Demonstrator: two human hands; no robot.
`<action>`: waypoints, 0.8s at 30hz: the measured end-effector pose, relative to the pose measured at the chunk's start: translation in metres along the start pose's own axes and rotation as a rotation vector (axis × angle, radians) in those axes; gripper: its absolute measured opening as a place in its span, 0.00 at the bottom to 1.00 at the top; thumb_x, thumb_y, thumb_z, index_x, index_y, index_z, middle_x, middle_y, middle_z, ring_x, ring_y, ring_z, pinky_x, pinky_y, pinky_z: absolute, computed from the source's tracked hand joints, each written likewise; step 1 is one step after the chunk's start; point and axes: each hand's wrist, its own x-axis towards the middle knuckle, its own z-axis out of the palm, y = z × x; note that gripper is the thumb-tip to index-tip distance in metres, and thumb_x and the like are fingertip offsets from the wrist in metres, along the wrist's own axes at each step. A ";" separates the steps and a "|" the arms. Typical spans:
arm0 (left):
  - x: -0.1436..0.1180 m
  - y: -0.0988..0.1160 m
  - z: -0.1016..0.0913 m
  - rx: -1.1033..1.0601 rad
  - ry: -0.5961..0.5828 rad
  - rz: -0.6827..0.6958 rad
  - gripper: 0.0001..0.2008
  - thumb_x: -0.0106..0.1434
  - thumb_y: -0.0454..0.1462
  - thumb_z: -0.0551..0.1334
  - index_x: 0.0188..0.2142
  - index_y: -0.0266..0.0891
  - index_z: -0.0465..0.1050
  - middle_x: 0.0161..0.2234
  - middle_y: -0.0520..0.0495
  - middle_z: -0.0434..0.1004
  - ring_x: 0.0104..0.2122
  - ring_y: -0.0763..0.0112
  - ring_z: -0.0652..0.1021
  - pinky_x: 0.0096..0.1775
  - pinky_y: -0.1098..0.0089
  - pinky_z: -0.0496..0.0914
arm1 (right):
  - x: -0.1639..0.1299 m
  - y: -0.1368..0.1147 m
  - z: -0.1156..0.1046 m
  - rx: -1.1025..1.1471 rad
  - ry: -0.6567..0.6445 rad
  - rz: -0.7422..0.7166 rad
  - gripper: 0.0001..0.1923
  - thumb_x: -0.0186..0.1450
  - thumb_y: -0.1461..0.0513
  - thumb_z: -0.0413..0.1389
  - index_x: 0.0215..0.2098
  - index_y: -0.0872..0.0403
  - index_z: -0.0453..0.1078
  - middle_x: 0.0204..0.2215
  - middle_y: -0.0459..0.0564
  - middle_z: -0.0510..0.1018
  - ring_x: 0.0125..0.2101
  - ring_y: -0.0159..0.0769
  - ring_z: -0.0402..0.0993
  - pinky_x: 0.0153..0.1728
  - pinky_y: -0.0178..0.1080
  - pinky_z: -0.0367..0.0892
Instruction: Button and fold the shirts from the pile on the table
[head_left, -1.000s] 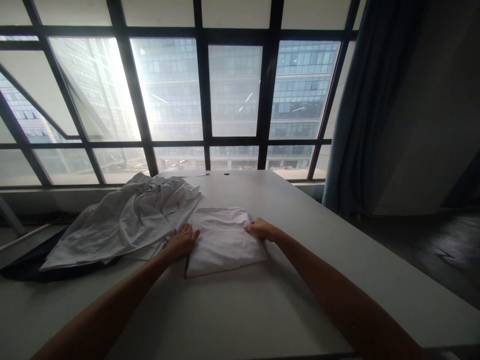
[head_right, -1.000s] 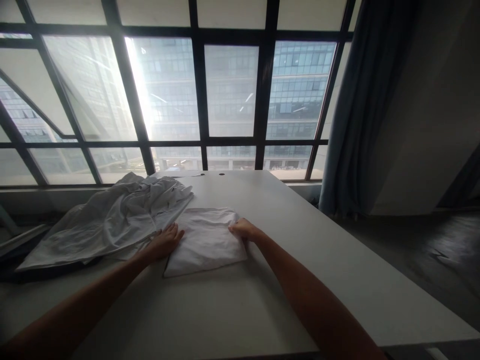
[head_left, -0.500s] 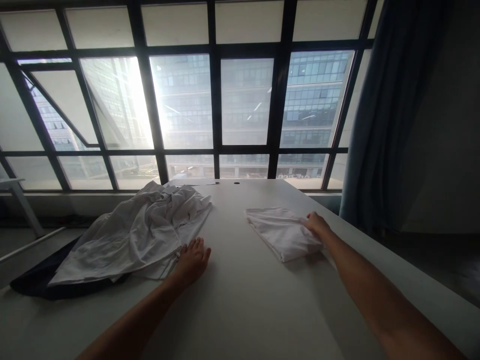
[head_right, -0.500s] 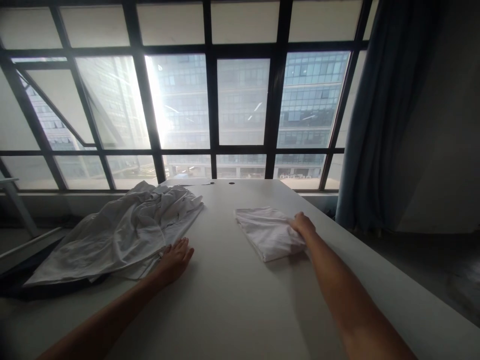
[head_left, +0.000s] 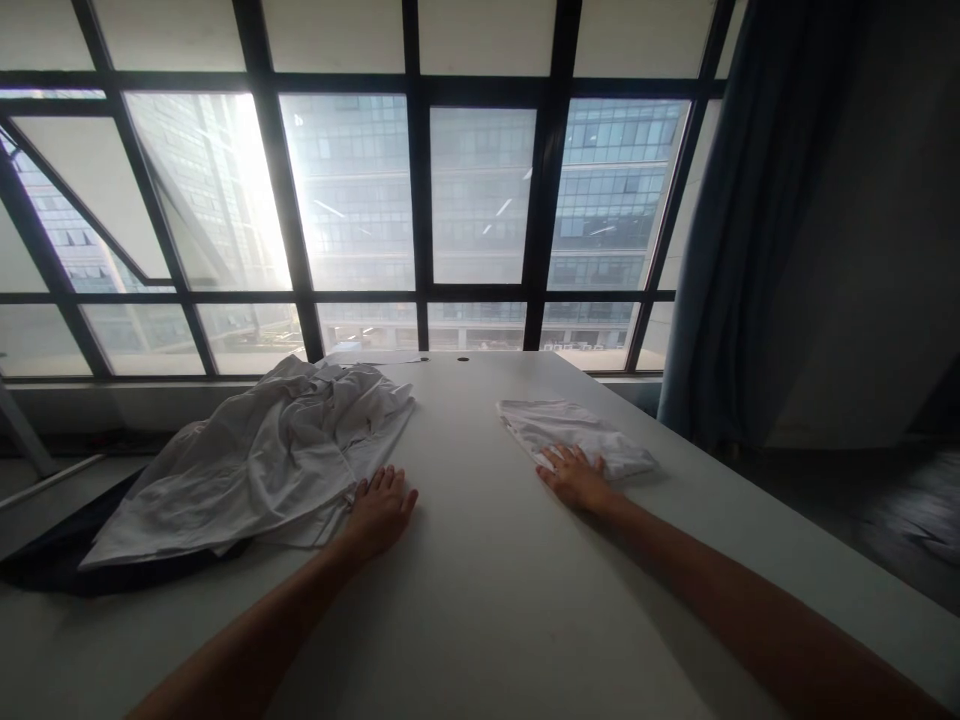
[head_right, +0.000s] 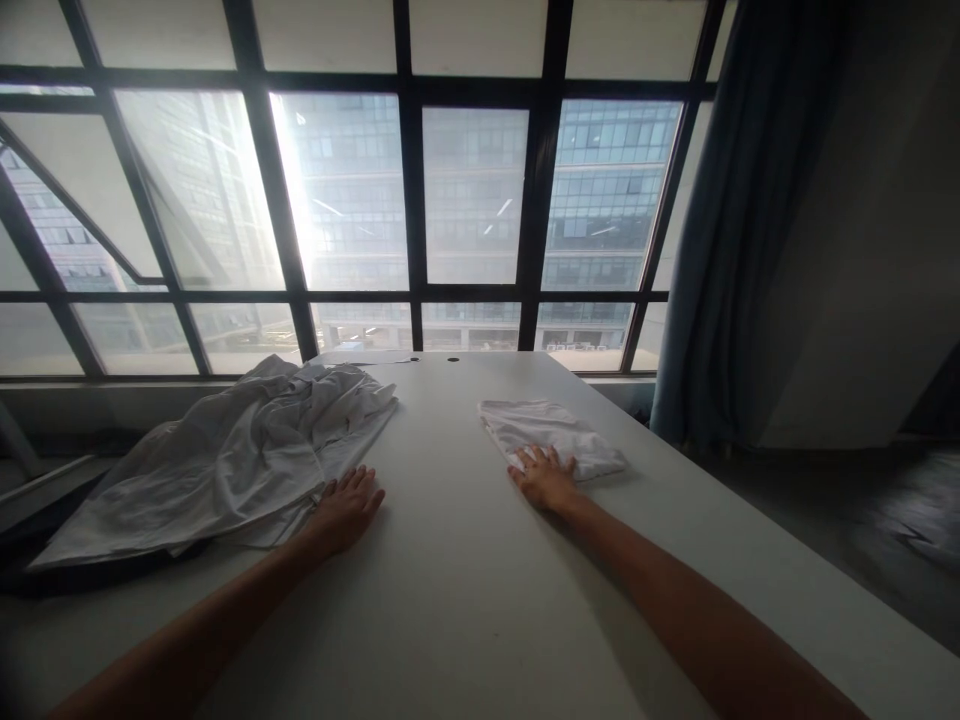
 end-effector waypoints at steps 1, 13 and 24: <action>0.000 0.000 0.001 0.007 0.007 -0.001 0.28 0.73 0.45 0.43 0.66 0.33 0.57 0.69 0.32 0.52 0.68 0.51 0.53 0.64 0.48 0.50 | 0.005 0.004 -0.001 0.002 0.003 0.020 0.34 0.71 0.45 0.35 0.72 0.44 0.47 0.72 0.49 0.43 0.70 0.57 0.35 0.62 0.69 0.34; 0.000 0.000 -0.003 0.037 -0.014 0.016 0.30 0.73 0.46 0.42 0.65 0.31 0.59 0.68 0.31 0.52 0.68 0.50 0.53 0.64 0.48 0.50 | 0.076 0.068 -0.024 0.089 0.037 0.139 0.31 0.71 0.49 0.42 0.70 0.46 0.55 0.70 0.51 0.51 0.68 0.60 0.43 0.62 0.68 0.39; 0.002 -0.001 -0.002 0.023 0.015 0.022 0.28 0.72 0.47 0.44 0.63 0.34 0.63 0.67 0.32 0.55 0.67 0.50 0.56 0.63 0.48 0.54 | 0.067 0.062 -0.018 -0.011 0.115 0.114 0.43 0.68 0.40 0.43 0.72 0.55 0.45 0.71 0.57 0.44 0.69 0.59 0.38 0.64 0.64 0.34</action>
